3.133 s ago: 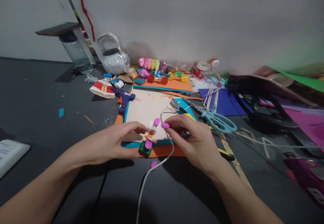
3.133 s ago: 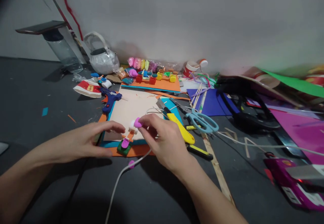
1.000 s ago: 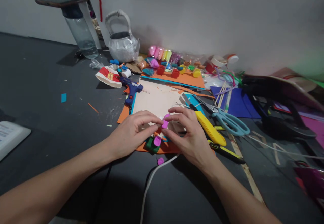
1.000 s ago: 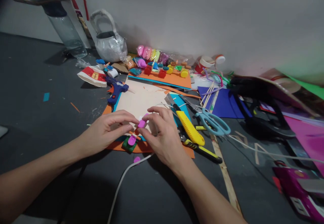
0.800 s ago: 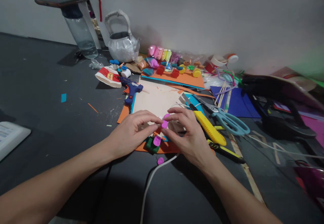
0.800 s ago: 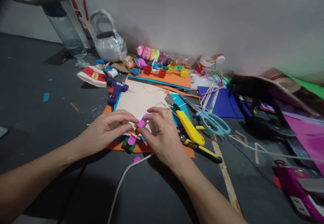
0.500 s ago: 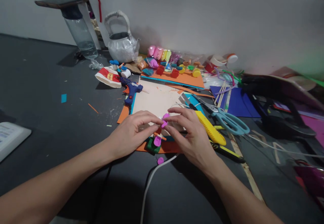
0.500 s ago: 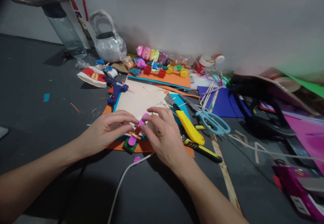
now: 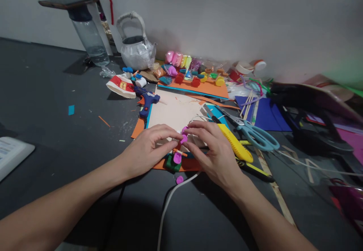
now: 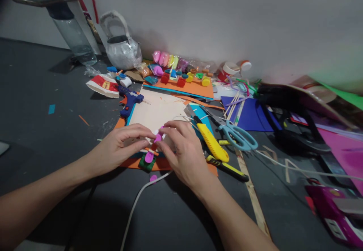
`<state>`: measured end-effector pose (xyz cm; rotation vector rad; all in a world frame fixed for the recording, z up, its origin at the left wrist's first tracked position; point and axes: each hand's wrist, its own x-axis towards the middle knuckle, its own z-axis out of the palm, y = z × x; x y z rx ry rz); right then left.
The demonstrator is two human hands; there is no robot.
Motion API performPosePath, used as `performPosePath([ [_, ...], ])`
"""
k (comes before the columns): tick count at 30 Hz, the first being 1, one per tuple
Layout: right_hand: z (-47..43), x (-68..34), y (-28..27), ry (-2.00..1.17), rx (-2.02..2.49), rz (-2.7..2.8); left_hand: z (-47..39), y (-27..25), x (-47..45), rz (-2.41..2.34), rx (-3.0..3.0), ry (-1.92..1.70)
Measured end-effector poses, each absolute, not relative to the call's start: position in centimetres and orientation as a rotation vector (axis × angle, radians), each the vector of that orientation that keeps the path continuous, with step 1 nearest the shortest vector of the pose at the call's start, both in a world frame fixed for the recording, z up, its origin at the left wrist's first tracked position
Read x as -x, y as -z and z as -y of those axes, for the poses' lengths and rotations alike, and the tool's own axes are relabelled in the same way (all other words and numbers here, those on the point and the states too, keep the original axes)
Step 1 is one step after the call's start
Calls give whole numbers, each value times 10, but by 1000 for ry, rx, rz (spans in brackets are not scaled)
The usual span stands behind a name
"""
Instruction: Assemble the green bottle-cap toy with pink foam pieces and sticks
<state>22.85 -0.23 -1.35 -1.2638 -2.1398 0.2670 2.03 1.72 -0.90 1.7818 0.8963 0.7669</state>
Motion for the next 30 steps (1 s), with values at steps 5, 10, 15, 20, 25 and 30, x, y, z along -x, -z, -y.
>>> performPosePath([
  [5, 3, -229, 13, -187, 1212, 2184, -18, 9, -22, -888, -1804, -754],
  [10, 3, -230, 12, -127, 1226, 2228, -17, 9, -21, -881, -1806, -754],
  [15, 5, -228, 9, -156, 1289, 2266, -17, 9, -21, -871, -1783, -742],
  [20, 9, -225, 6, -400, 1456, 2173, -17, 8, -22, -867, -1787, -733],
  [25, 9, -223, 6, -618, 1490, 2019, -16, 9, -22, -893, -1772, -728],
  [30, 7, -223, 8, -839, 1455, 1865, -15, 8, -23, -887, -1710, -729],
])
